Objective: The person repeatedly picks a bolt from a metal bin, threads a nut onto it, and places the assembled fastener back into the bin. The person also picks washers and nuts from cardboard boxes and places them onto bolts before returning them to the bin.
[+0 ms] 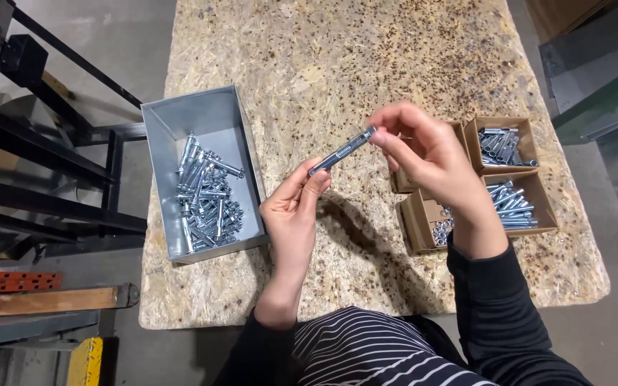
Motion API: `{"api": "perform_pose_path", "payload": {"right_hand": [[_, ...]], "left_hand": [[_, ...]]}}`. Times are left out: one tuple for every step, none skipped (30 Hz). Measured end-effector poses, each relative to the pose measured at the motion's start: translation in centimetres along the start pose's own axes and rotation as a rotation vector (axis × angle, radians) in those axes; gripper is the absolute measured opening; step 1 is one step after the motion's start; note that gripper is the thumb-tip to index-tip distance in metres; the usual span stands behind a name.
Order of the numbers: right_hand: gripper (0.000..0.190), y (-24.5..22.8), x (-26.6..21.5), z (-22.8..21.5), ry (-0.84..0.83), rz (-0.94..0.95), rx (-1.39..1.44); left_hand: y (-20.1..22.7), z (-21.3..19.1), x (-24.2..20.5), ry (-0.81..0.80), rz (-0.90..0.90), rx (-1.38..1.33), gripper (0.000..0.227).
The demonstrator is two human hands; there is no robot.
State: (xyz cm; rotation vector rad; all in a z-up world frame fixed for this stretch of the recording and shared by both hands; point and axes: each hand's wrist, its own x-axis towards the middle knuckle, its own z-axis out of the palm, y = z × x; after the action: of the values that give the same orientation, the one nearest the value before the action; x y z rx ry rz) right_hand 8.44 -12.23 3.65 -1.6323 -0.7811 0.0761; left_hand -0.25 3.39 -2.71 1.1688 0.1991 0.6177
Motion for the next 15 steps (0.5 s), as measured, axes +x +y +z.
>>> {"api": "perform_pose_path", "payload": {"right_hand": [[0.010,0.2,0.1,0.2,0.013,-0.017,-0.108],[0.012,0.4,0.2,0.3,0.026,-0.034,-0.217],[0.012,0.6,0.2,0.4,0.027,-0.035,-0.217],[0.027,0.8,0.1,0.5,0.056,-0.012,-0.257],[0.046,1.1,0.1,0.6,0.084,0.014,-0.297],[0.046,1.2,0.0,0.3,0.083,0.014,-0.296],[0.045,1.3,0.0,-0.1,0.100,0.007,-0.242],[0.045,1.3,0.0,-0.4,0.116,-0.001,-0.188],[0.045,0.8,-0.1,-0.5,0.115,-0.002,-0.189],[0.012,0.3,-0.1,-0.7,0.058,-0.022,-0.094],[0.027,-0.3,-0.3,-0.9,0.003,-0.041,0.001],[0.027,-0.5,-0.2,-0.7,0.005,-0.039,-0.001],[0.024,-0.7,-0.2,-0.7,-0.008,-0.071,-0.011],[0.022,-0.9,-0.2,-0.6,-0.021,-0.103,-0.021],[0.022,-0.7,-0.2,-0.5,-0.019,-0.103,-0.021]], "left_hand": [[0.2,0.0,0.0,-0.006,0.011,0.023,0.025],[0.3,0.1,0.0,-0.013,0.021,0.045,0.025],[0.3,0.0,0.0,-0.014,0.022,0.045,0.025],[0.3,0.0,0.0,-0.016,0.022,0.046,0.025],[0.3,-0.1,-0.1,-0.016,0.021,0.048,0.025],[0.2,-0.2,-0.1,-0.015,0.020,0.049,0.025],[0.2,-0.3,0.0,-0.018,0.009,0.039,0.025],[0.2,-0.4,0.0,-0.020,-0.002,0.030,0.025],[0.3,-0.4,0.1,-0.020,-0.001,0.029,0.025],[0.3,-0.4,0.1,-0.018,-0.002,0.026,0.026],[0.4,-0.4,0.1,-0.019,-0.005,0.022,0.026],[0.2,-0.4,0.1,-0.021,-0.007,0.021,0.026],[0.1,-0.3,0.0,-0.031,-0.007,0.029,0.026],[0.0,-0.2,0.0,-0.041,-0.006,0.037,0.025],[-0.1,-0.2,-0.1,-0.043,-0.006,0.037,0.025]]}}
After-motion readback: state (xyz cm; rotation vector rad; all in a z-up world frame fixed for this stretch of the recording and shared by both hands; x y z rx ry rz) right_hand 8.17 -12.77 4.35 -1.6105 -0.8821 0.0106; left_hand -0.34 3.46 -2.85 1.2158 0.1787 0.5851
